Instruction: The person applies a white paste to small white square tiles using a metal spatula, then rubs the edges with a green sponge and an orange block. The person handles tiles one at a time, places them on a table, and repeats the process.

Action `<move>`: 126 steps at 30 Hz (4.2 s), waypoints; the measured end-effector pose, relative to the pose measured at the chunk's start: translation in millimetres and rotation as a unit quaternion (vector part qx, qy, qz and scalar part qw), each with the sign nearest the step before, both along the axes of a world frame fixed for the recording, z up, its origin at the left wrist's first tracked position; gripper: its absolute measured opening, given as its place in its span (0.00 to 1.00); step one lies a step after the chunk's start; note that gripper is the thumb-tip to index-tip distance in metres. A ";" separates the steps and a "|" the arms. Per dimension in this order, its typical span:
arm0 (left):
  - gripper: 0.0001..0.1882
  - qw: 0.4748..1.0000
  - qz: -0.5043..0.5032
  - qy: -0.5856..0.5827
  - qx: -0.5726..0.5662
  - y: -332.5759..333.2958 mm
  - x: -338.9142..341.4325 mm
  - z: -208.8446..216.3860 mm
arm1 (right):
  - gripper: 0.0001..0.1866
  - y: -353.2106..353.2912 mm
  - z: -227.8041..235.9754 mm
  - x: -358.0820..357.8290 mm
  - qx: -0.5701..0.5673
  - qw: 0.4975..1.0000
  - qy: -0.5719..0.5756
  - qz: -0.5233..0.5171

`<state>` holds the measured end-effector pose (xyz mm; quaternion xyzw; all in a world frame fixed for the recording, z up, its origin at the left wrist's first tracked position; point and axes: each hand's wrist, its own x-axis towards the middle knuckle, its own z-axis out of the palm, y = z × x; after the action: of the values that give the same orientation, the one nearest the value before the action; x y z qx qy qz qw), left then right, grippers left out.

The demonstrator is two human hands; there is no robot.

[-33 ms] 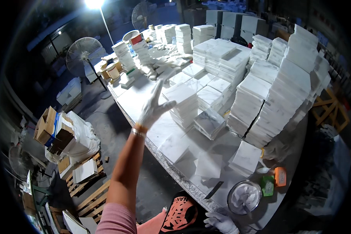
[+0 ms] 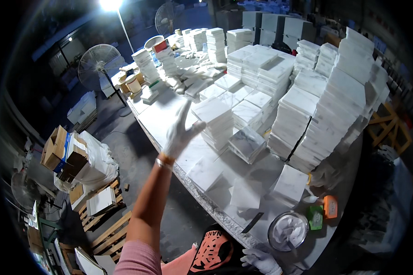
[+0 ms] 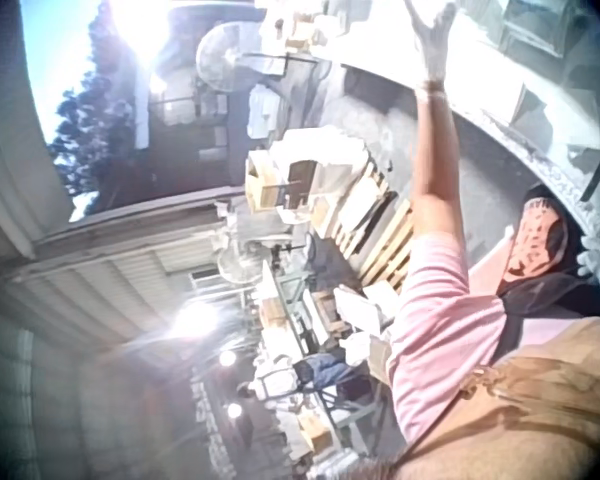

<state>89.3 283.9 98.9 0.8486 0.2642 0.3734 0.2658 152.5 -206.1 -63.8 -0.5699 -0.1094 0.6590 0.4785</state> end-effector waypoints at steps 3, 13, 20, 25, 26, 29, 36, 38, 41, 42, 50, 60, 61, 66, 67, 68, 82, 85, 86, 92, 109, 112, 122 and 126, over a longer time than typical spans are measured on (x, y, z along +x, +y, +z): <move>0.40 0.995 -0.039 0.033 0.082 -69.7 -15.9 -36.3 | 0.22 0.5 9.0 1.5 0.020 0.999 -0.023 0.027; 0.52 0.955 -0.177 0.229 0.071 -151.8 7.1 -129.6 | 0.21 7.7 25.4 1.6 0.013 0.995 -0.087 0.055; 0.52 0.923 -0.240 0.301 -0.002 -153.3 32.7 -101.1 | 0.22 6.3 27.2 0.2 0.030 0.992 -0.113 0.054; 0.52 0.968 -0.168 0.183 0.047 -166.7 8.0 -118.9 | 0.22 5.9 19.2 -3.3 0.027 0.996 -0.077 0.030; 0.52 0.974 -0.161 0.157 0.036 -175.4 1.2 -116.3 | 0.22 5.4 16.7 -4.2 0.025 0.996 -0.078 0.019; 0.57 0.981 -0.172 0.094 -0.011 -207.7 -25.8 -114.0 | 0.26 9.3 25.4 -7.6 0.017 0.998 -0.060 -0.028; 0.64 0.970 -0.218 0.102 -0.027 -290.8 -71.5 -101.0 | 0.25 17.3 38.0 -22.1 0.169 0.962 -0.025 -0.212; 0.64 0.965 -0.244 0.093 -0.039 -303.8 -75.3 -103.4 | 0.19 20.7 63.0 -19.2 0.124 0.962 -0.155 -0.188; 0.65 0.953 -0.229 0.088 -0.177 -315.4 -83.9 -90.5 | 0.15 0.4 60.7 -17.1 0.107 0.948 -0.243 -0.175; 0.62 0.952 -0.222 0.045 -0.208 -316.0 -87.1 -101.0 | 0.15 -6.9 59.8 -17.9 0.111 0.946 -0.232 -0.196; 0.31 0.586 -0.257 -0.051 -0.766 -360.3 -84.2 -118.1 | 0.10 -42.3 68.3 -19.1 0.137 0.896 -0.390 -0.159; 0.23 0.608 -0.219 -0.087 -0.758 -372.6 -66.4 -134.0 | 0.16 -74.6 99.8 48.8 -0.002 0.711 -0.671 -0.211; 0.22 0.603 -0.221 -0.093 -0.761 -373.0 -64.8 -137.0 | 0.18 -74.8 99.1 55.4 -0.018 0.675 -0.715 -0.182; 0.19 0.595 -0.210 -0.107 -0.768 -372.8 -56.7 -145.2 | 0.17 -57.6 83.9 59.8 -0.069 0.762 -0.640 -0.067; 0.18 0.596 -0.207 -0.110 -0.768 -372.8 -54.3 -146.5 | 0.17 -58.7 77.7 62.0 -0.043 0.766 -0.638 -0.068; 0.18 0.601 -0.196 -0.107 -0.768 -373.9 -50.8 -140.3 | 0.16 -60.0 70.3 64.3 -0.017 0.769 -0.636 -0.070; 0.17 0.567 -0.186 -0.135 -0.791 -374.0 -36.5 -152.5 | 0.08 -49.5 66.4 108.8 0.027 0.810 -0.556 -0.184; 0.22 0.570 -0.172 -0.125 -0.794 -372.3 -34.6 -153.9 | 0.08 -46.7 66.7 111.2 0.010 0.842 -0.495 -0.213; 0.21 0.568 -0.182 -0.128 -0.793 -371.1 -34.0 -156.3 | 0.10 -46.2 66.5 112.0 -0.003 0.864 -0.451 -0.224; 0.20 0.571 -0.174 -0.141 -0.790 -372.9 -30.7 -154.2 | 0.13 -36.7 70.6 109.9 -0.025 0.894 -0.390 -0.219; 0.24 0.601 -0.161 -0.146 -0.769 -374.8 -26.9 -156.4 | 0.13 -34.0 98.6 93.5 -0.048 0.917 -0.284 -0.275; 0.25 0.592 -0.151 -0.134 -0.780 -373.8 -25.8 -149.8 | 0.13 -32.5 100.4 88.0 -0.038 0.913 -0.300 -0.274; 0.26 0.610 -0.173 -0.147 -0.759 -375.8 -27.4 -154.9 | 0.12 -33.9 99.7 80.0 -0.020 0.900 -0.341 -0.270; 0.24 0.616 -0.177 -0.154 -0.752 -376.1 -26.9 -153.1 | 0.12 -34.2 98.8 80.7 -0.019 0.898 -0.345 -0.272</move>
<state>62.4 -92.2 -54.2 0.3125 0.2522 0.1148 0.9086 233.2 -240.3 34.9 -0.7780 -0.0953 0.2671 0.5606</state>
